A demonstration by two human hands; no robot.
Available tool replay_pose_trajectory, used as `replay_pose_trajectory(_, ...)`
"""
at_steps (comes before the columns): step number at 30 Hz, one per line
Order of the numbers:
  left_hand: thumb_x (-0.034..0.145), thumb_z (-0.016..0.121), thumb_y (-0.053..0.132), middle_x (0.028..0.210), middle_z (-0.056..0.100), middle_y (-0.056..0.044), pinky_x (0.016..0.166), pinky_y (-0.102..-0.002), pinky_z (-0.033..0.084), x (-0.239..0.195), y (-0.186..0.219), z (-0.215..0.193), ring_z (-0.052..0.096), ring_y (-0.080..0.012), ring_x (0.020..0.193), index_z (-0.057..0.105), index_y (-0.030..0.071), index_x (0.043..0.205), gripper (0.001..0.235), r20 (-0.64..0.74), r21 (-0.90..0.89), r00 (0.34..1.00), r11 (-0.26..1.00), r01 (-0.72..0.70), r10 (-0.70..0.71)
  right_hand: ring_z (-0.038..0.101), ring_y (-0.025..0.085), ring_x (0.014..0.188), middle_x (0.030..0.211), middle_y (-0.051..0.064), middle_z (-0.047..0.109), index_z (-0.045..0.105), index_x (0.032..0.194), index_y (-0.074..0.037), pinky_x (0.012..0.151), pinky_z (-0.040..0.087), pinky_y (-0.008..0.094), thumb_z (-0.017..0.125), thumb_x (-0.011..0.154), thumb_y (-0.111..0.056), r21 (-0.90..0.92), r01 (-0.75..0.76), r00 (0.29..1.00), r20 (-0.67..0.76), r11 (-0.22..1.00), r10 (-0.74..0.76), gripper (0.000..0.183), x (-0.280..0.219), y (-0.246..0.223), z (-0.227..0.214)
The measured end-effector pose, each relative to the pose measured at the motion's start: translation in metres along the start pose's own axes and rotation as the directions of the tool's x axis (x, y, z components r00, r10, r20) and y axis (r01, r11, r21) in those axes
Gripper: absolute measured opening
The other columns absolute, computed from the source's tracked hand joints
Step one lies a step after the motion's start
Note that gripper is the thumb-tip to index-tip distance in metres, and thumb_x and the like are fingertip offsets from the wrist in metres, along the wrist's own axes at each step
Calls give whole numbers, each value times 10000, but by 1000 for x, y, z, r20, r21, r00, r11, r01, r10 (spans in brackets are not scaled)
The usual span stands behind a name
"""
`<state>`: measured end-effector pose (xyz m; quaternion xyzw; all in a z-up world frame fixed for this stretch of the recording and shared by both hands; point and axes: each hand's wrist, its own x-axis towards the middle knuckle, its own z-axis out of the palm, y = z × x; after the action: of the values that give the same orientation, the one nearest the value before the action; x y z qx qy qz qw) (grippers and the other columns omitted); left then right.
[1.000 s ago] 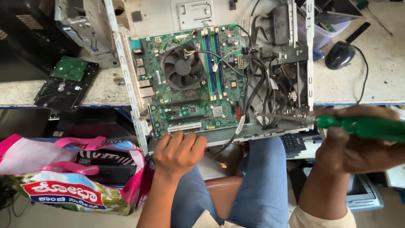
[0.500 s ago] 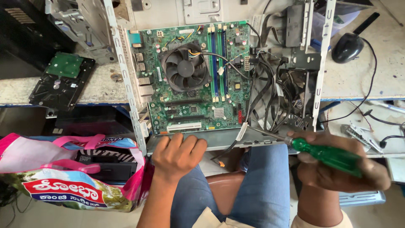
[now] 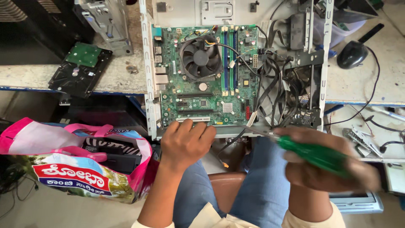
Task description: The person works on an open desktop computer case, using a screwdriver to remove and reinsert screws on the motherboard and case. They also connect and disconnect internal power cables and handle a small orange connector while adjusting components inside the case.
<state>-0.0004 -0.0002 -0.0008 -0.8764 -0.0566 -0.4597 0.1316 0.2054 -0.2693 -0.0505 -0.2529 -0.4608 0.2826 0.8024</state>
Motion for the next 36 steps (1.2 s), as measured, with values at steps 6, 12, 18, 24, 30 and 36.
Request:
replay_pose_trajectory(6, 819, 715, 172, 712, 469, 52, 628, -335, 402, -6, 2, 2, 517, -150, 677, 593, 228, 760, 148, -26, 48, 999, 999, -18, 20, 762, 277, 782, 1034, 223, 685, 373, 1495, -198, 723, 680, 444, 734, 967, -2, -776, 596, 766, 475, 203, -433, 669, 83, 35, 81)
replay_pose_trajectory(12, 802, 705, 179, 699, 460, 56, 616, -325, 395, -9, 1, 1, 523, -141, 671, 589, 230, 759, 134, 0, 54, 1000, 998, -24, 24, 776, 309, 825, 983, 185, 705, 320, 1474, -255, 694, 661, 384, 757, 881, 59, -812, 574, 787, 508, 111, -351, 800, 82, 39, 78)
replay_pose_trajectory(18, 824, 712, 183, 691, 459, 54, 610, -318, 392, -8, 0, 1, 529, -137, 663, 567, 220, 742, 171, 7, 42, 1000, 999, -12, 11, 777, 299, 823, 977, 175, 713, 352, 1496, -249, 681, 651, 376, 773, 877, 44, -829, 548, 808, 489, 112, -329, 803, 82, 40, 75)
replay_pose_trajectory(24, 808, 703, 184, 687, 465, 58, 595, -315, 390, -10, 1, 2, 527, -132, 654, 582, 220, 759, 135, -1, 40, 1000, 999, -14, 14, 768, 295, 807, 961, 168, 706, 306, 1481, -228, 655, 634, 366, 792, 886, 0, -807, 588, 781, 550, 53, -297, 802, 91, 39, 79)
replay_pose_trajectory(30, 815, 700, 189, 687, 469, 52, 589, -313, 396, -12, 0, 3, 538, -136, 663, 577, 215, 760, 137, 4, 26, 1000, 1000, -11, 11, 764, 295, 795, 941, 156, 692, 300, 1480, -223, 660, 638, 375, 783, 892, 11, -797, 601, 777, 564, 64, -280, 796, 92, 41, 78)
replay_pose_trajectory(36, 811, 696, 188, 694, 476, 48, 594, -314, 411, -11, 0, 3, 549, -142, 675, 581, 208, 766, 125, 8, 9, 1000, 1000, -13, 13, 762, 297, 787, 937, 158, 692, 340, 1464, -198, 659, 638, 376, 781, 891, 20, -795, 602, 776, 562, 71, -286, 755, 95, 42, 80)
